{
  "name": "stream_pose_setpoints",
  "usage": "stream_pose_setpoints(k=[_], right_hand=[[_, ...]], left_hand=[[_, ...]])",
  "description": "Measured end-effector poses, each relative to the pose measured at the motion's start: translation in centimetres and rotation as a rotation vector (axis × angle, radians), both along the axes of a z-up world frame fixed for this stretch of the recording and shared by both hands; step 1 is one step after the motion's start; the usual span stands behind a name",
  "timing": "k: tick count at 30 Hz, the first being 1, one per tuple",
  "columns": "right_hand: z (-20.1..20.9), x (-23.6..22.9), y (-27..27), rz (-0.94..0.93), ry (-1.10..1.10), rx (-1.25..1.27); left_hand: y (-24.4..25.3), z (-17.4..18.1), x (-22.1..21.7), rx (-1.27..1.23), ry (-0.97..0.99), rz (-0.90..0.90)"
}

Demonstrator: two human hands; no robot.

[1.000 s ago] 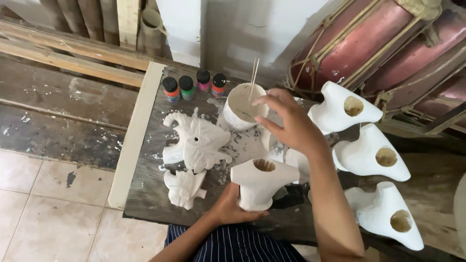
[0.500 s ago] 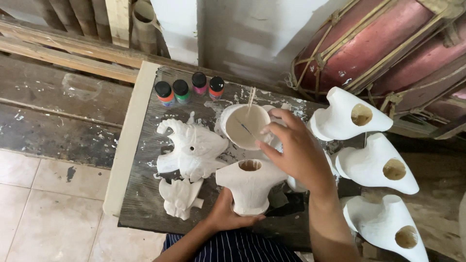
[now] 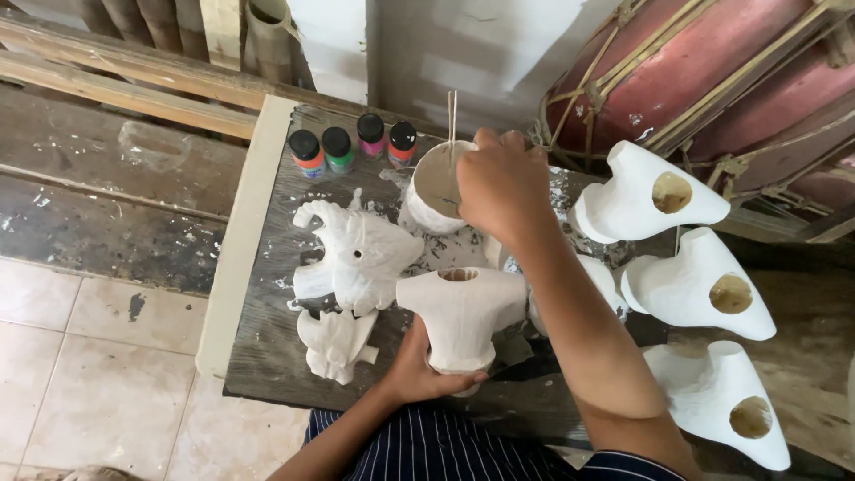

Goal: Applying a white liquid to the edges of ceramic pieces using a small brush

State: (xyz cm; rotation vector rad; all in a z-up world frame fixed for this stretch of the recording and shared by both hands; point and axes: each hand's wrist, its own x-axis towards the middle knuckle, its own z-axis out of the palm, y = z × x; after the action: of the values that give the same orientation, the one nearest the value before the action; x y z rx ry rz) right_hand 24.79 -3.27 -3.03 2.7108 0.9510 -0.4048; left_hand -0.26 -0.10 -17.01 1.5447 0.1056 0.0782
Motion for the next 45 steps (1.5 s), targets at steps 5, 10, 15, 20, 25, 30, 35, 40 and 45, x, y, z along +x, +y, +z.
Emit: stream_pose_setpoints(k=[5,10,15,20,25,30,35,40,45], right_hand=[[2.6,-1.5,0.1,0.053,-0.214,0.146],[2.1,-1.6,-0.6,0.087,-0.115,0.453],[1.1,-1.8,-0.2,0.141,0.125,0.665],[0.1,-1.6,-0.7,0.198,0.033,0.618],[1.7,-2.4,-3.2,0.264,0.001,0.846],[4.8,-5.8,-8.8,0.022,0.061,1.477],[0.8,-10.5,-15.9,-0.299,0.081,1.816],[-1.7,-15.5,-16.7,-0.396,0.140,1.787],[-3.3,-17.1,-16.9,-0.304,0.143,1.638]], left_hand=[[0.1,-0.3,0.0,0.003,-0.004,0.008],[1.2,0.6,0.9,-0.256,-0.071,-0.005],[1.7,2.3,1.2,-0.250,-0.057,-0.044],[1.9,2.7,1.4,-0.231,-0.046,-0.045],[1.7,2.4,1.3,-0.243,-0.057,-0.032],[1.6,3.0,1.2,-0.220,-0.063,-0.029],[1.2,2.4,0.9,-0.178,-0.044,-0.036],[1.1,2.8,1.2,-0.145,-0.029,-0.045],[1.6,4.3,1.5,-0.109,-0.048,-0.055]])
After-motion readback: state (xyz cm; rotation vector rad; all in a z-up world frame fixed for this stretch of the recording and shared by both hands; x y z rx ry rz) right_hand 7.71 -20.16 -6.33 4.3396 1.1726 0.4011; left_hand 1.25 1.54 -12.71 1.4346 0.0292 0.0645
